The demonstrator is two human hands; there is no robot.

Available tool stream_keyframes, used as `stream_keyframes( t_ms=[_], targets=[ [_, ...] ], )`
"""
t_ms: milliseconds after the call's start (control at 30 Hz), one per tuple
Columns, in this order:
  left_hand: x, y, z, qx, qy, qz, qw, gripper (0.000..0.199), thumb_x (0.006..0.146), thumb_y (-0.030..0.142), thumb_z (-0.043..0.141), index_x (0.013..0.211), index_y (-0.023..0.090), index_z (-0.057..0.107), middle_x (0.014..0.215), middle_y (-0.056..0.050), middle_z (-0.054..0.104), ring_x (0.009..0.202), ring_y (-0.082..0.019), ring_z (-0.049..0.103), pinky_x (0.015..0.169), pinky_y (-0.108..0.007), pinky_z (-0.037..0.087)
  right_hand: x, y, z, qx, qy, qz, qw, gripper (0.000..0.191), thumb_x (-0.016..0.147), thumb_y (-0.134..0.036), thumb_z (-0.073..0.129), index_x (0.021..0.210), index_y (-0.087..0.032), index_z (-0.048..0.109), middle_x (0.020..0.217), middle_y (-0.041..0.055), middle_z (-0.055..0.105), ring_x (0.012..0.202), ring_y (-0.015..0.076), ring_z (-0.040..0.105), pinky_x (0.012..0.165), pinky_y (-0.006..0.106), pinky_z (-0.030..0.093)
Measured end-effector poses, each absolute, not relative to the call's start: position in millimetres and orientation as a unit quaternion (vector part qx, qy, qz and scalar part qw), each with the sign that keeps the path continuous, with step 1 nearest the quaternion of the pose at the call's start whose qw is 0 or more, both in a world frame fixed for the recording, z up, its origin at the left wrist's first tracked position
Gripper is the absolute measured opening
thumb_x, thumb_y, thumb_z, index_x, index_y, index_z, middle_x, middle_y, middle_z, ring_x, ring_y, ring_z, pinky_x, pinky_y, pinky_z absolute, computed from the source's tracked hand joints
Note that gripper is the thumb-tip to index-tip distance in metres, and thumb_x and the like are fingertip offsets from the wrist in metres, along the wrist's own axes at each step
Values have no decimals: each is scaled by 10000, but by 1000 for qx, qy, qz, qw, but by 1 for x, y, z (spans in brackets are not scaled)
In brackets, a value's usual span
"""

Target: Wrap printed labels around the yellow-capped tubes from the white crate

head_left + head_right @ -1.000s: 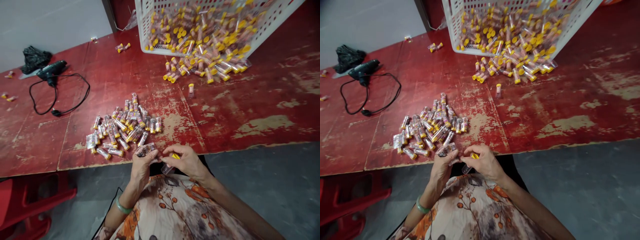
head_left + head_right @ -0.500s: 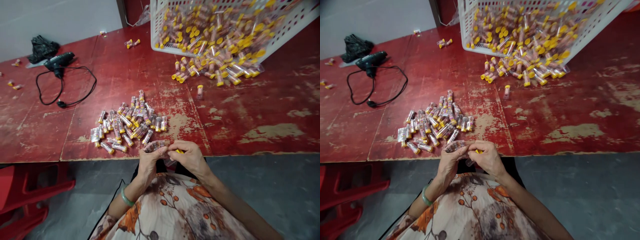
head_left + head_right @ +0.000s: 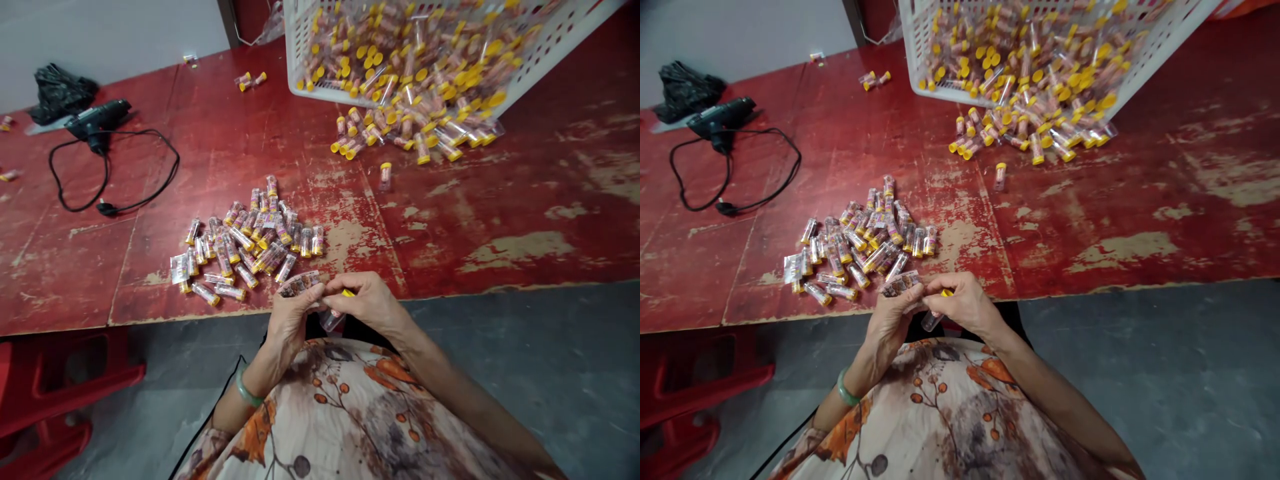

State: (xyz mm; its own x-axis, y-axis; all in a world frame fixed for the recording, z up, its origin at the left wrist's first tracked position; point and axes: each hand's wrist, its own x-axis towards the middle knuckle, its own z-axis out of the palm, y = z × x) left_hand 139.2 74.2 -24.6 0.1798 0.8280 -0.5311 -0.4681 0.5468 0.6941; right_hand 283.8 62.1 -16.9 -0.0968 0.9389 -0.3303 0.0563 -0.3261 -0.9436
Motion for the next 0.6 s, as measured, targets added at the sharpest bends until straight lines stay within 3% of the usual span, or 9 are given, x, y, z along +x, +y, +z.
stream_keyframes(
  t_ms=[100, 233, 367, 500, 600],
  targets=[
    [138, 73, -21, 198, 466, 419, 754, 352, 558, 265, 853, 827, 107, 690, 740, -47, 702, 586, -138, 635, 560, -251, 533, 282, 65, -16, -552, -456, 579, 391, 105, 605, -205, 589, 557, -151, 666, 512, -11, 584, 475, 96, 506, 471, 195, 385],
    [133, 78, -18, 217, 480, 422, 738, 414, 532, 263, 865, 877, 105, 699, 806, -73, 719, 643, -170, 661, 618, -287, 542, 292, 69, -10, -566, -450, 587, 364, 132, 634, -271, 644, 592, -148, 665, 489, -11, 576, 474, 113, 520, 477, 208, 393],
    [136, 85, -16, 201, 476, 489, 703, 394, 533, 231, 864, 880, 138, 702, 839, -47, 728, 718, -170, 677, 736, -308, 536, 310, 60, -4, -570, -492, 524, 399, 217, 754, -376, 669, 738, -164, 708, 706, 21, 657, 637, 131, 590, 570, 218, 444],
    [144, 90, -15, 147, 474, 522, 694, 408, 506, 241, 879, 862, 163, 696, 822, -10, 720, 674, -136, 661, 674, -267, 527, 317, 40, -5, -551, -529, 468, 444, 176, 820, -345, 655, 915, -202, 693, 825, 7, 640, 529, 82, 525, 475, 210, 420],
    [149, 90, -14, 100, 470, 496, 723, 389, 515, 280, 878, 830, 147, 691, 758, -4, 705, 592, -112, 631, 584, -235, 507, 313, 28, -10, -527, -606, 344, 486, 137, 841, -266, 647, 966, -217, 674, 907, 27, 643, 735, 136, 613, 659, 250, 506]
  ],
)
